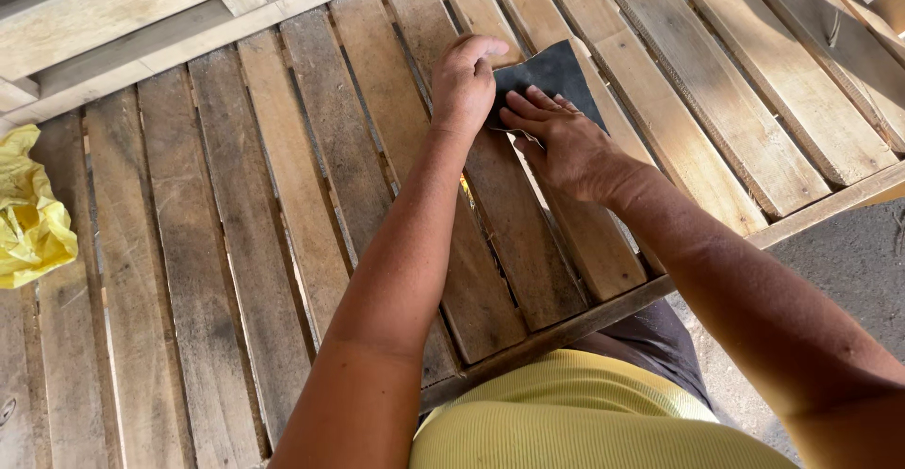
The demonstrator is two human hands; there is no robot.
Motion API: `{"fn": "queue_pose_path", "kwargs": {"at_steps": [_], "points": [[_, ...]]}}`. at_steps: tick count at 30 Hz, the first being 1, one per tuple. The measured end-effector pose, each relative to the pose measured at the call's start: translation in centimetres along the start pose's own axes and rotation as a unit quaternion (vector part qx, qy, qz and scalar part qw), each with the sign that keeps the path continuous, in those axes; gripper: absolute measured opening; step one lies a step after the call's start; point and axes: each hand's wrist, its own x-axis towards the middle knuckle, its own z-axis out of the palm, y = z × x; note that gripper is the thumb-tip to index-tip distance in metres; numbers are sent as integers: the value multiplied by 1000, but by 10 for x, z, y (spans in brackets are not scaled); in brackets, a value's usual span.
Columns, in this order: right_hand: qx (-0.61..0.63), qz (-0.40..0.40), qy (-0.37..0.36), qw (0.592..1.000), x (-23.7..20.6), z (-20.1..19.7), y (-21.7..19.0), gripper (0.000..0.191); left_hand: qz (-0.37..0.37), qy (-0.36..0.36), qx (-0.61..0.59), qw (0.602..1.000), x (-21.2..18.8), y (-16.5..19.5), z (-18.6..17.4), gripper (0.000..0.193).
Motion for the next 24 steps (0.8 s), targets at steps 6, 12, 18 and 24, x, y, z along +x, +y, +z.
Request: {"fn": "queue_pose_path", "kwargs": {"at_steps": [6, 12, 18, 24], "points": [[-10, -14, 54, 998, -82, 6, -28, 50, 182, -26, 32, 982, -19, 62, -12, 15], [-83, 35, -27, 996, -114, 16, -38, 53, 67, -387, 205, 896, -94, 140, 7, 43], [-85, 78, -126, 985, -33, 15, -9, 50, -22, -435, 237, 868, -47, 86, 14, 59], [-17, 73, -57, 996, 52, -4, 5, 66, -62, -379, 243, 891, 31, 35, 12, 60]]}}
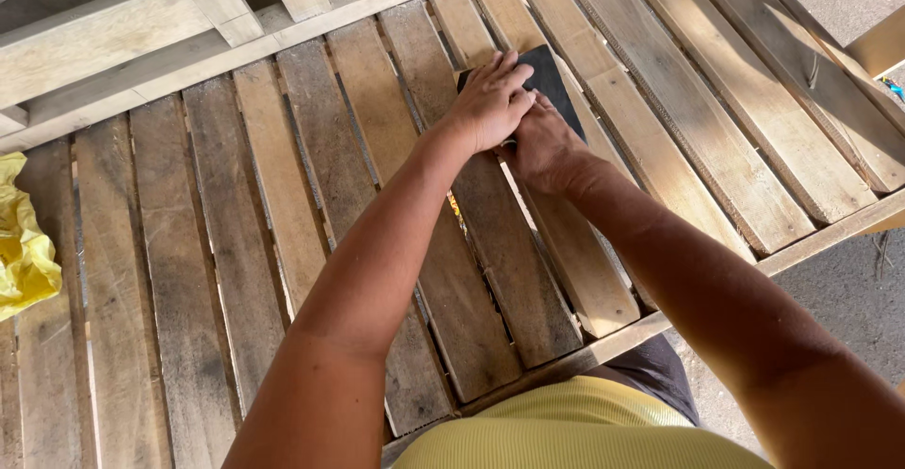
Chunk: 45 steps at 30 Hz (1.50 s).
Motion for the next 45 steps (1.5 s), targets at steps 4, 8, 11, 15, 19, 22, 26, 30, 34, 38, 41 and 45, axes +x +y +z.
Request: {"fn": "queue_pose_path", "kwargs": {"at_steps": [4, 8, 11, 15, 19, 22, 26, 30, 34, 38, 41, 45], "points": [[-21, -1, -26, 999, -15, 4, -5, 57, 31, 3, 14, 999, -9, 5, 4, 64], [-4, -30, 12, 999, -70, 17, -14, 55, 84, -10, 98, 992, -61, 42, 19, 66], [-69, -29, -21, 997, -118, 31, -19, 67, 41, -69, 23, 997, -103, 72, 31, 67], [-68, -42, 5, 997, -131, 41, -15, 68, 44, -64, 28, 997, -114, 81, 42, 67], [46, 22, -39, 998, -91, 28, -2, 55, 67, -37, 43, 996, -71, 55, 38, 66], [58, -39, 16, 997, -40, 8, 7, 57, 32, -54, 27, 998, -20, 25, 23, 67], [-30, -6, -12, 999, 24, -5, 17, 42, -4, -33, 21, 999, 32, -6, 5, 65], [-42, -21, -9, 999, 21, 6, 25, 43, 4, -13, 24, 1000, 25, -5, 14, 64], [-46, 7, -49, 998, -31, 20, 13, 49, 37, -18, 20, 999, -27, 25, 25, 63], [70, -57, 56, 994, -111, 33, -3, 55, 33, -45, 21, 998, -88, 68, 38, 63], [12, -79, 71, 994, -131, 40, -7, 65, 50, -19, 9, 999, -112, 81, 47, 65], [6, 42, -64, 997, -104, 33, 0, 51, 46, -32, 21, 998, -82, 65, 48, 61]]}}
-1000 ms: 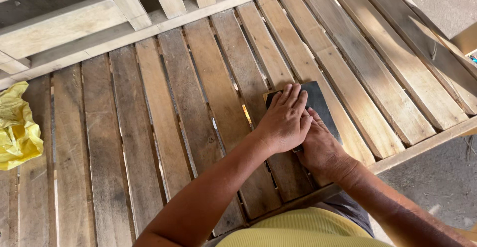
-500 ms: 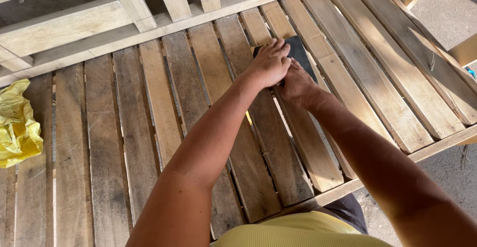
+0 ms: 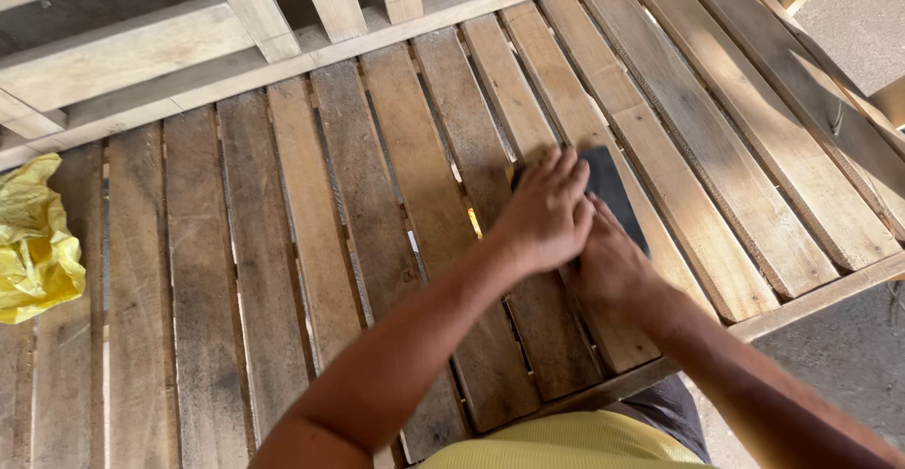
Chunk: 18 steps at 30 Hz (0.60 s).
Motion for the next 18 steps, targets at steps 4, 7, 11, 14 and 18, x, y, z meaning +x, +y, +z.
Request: {"fn": "queue_pose_path", "kwargs": {"at_steps": [4, 7, 11, 14, 18], "points": [[37, -32, 68, 997, 59, -29, 5, 43, -16, 2, -37, 999, 63, -46, -18, 63], [28, -20, 75, 997, 110, -50, 10, 34, -33, 17, -21, 999, 100, -75, -34, 62], [19, -107, 164, 980, 124, -46, 19, 37, -48, 40, -8, 998, 114, -85, -38, 62], [50, -80, 137, 986, 103, -32, 21, 34, -39, 31, -12, 999, 93, -72, -30, 61], [30, -78, 122, 989, 57, -12, 12, 43, -10, 32, 14, 999, 43, -40, -15, 59]]}}
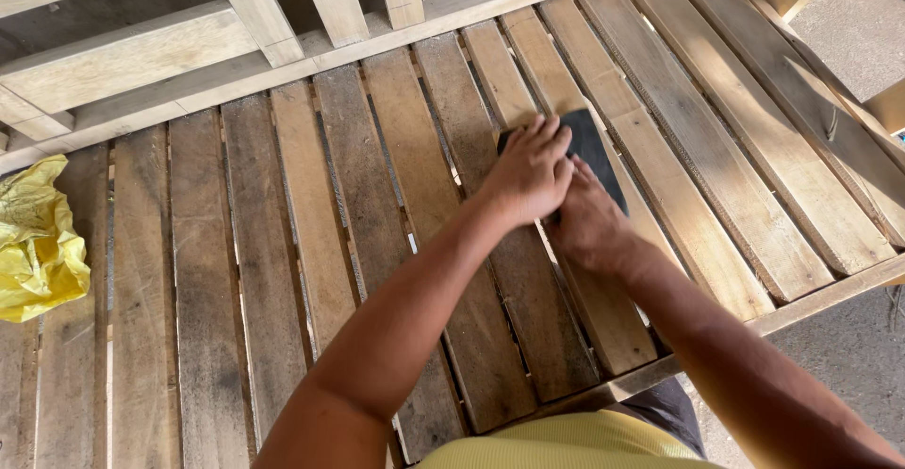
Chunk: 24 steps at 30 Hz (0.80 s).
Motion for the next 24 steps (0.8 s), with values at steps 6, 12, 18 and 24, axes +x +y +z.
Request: {"fn": "queue_pose_path", "kwargs": {"at_steps": [6, 12, 18, 24], "points": [[-19, -5, -30, 999, -28, 2, -14, 61, -4, 4, -18, 1000, -31, 17, 3, 61], [12, 40, -37, 998, 46, -8, 1, 46, -28, -17, -37, 999, 31, -30, -17, 56], [-63, 42, -14, 997, 129, -4, 15, 59, 41, 134, -60, 988, 76, -96, -28, 46], [-128, 28, 10, 991, 182, -6, 17, 68, -36, 181, -72, 980, 98, -113, -39, 49]]}}
